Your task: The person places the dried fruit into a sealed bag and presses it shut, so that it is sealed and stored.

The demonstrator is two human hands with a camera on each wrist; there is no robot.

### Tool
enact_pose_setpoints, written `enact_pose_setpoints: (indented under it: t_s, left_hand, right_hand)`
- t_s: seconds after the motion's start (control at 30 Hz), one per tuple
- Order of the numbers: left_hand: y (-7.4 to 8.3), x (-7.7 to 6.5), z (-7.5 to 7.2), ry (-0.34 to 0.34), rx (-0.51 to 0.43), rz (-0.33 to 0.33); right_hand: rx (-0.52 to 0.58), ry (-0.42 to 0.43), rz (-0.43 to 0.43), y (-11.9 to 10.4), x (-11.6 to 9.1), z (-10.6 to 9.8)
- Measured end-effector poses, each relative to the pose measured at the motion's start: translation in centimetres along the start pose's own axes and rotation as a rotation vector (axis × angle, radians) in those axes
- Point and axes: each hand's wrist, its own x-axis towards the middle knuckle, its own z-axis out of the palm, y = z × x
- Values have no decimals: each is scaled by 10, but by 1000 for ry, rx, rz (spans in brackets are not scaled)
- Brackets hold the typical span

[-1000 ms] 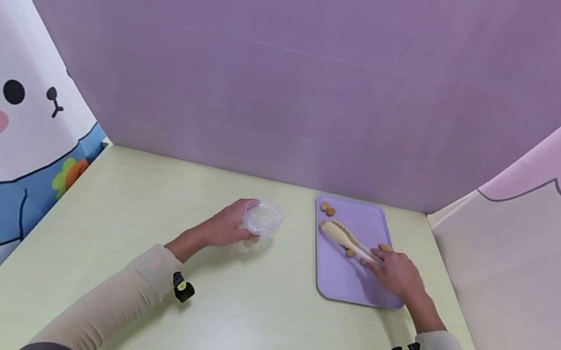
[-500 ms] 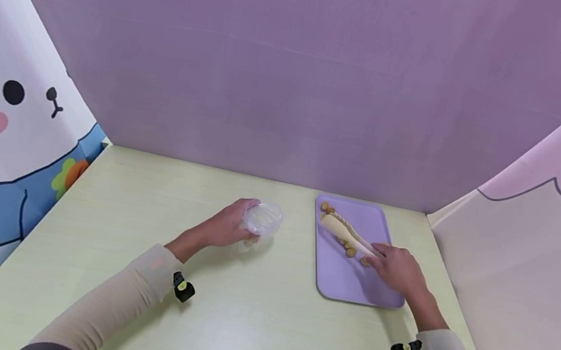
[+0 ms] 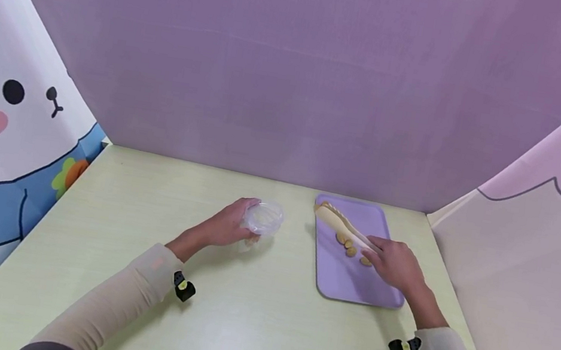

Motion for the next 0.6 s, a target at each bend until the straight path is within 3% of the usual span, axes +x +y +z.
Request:
enact_pose_setpoints:
  t_s: [0.6]
  left_hand:
    - [1, 1, 1, -1, -1, 1]
  right_hand:
    - [47, 12, -69, -36, 11, -19]
